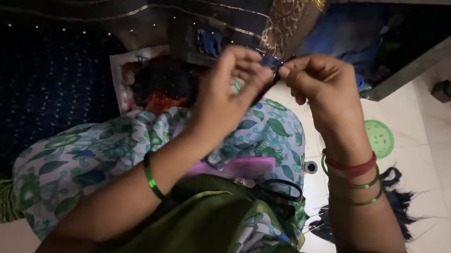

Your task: Tying hair to a base to create a wig or hair extension.

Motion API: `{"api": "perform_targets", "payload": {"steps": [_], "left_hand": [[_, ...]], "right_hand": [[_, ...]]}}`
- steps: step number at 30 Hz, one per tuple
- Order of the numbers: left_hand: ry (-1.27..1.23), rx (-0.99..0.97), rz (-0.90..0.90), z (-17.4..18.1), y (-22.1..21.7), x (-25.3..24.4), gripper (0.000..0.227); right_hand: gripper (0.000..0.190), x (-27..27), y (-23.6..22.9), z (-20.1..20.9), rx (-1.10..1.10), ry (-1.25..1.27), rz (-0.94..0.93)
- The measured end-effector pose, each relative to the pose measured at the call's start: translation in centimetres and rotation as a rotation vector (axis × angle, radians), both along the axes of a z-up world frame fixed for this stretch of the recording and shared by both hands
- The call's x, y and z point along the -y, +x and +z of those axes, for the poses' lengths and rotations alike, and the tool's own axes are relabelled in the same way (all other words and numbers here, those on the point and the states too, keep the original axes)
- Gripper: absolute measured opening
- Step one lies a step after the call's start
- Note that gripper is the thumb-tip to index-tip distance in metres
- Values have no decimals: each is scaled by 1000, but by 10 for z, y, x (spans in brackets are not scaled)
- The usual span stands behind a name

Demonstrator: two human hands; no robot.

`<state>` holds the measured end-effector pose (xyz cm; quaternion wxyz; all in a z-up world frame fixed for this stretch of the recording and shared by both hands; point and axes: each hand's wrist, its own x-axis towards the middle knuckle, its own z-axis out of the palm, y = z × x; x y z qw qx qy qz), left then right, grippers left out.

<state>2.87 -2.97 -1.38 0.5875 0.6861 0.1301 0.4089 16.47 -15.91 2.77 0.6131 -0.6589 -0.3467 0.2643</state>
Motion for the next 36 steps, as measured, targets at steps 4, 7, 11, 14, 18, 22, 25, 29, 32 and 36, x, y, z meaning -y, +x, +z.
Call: {"api": "perform_targets", "payload": {"steps": [4, 7, 11, 14, 18, 22, 25, 29, 32, 36], "left_hand": [[67, -163, 19, 9, 1, -16, 30], [234, -269, -19, 13, 2, -17, 26], [455, -153, 42, 10, -1, -30, 16], [606, -192, 161, 22, -7, -35, 12], [205, -135, -52, 23, -4, -25, 9], [36, -155, -171, 17, -3, -4, 9], [315, -27, -54, 8, -1, 0, 10], [150, 52, -92, 9, 2, 0, 8], [139, 17, -60, 8, 4, 0, 10], [310, 57, 17, 4, 2, 1, 12]], "right_hand": [[7, -1, -3, 5, 35, -22, 16], [7, -3, -4, 5, 35, -34, 22], [7, -3, -5, 6, 22, -3, 35], [8, -2, -4, 5, 77, -39, 9], [9, -6, -3, -1, 90, -15, 28], [10, -7, -4, -3, 106, -4, 5], [9, -5, -7, -6, 319, -34, -84], [9, 6, -20, 5, 816, -56, -177], [10, 14, -33, 18, 823, -51, -102], [15, 17, -41, 28, 1107, -71, -127]]}}
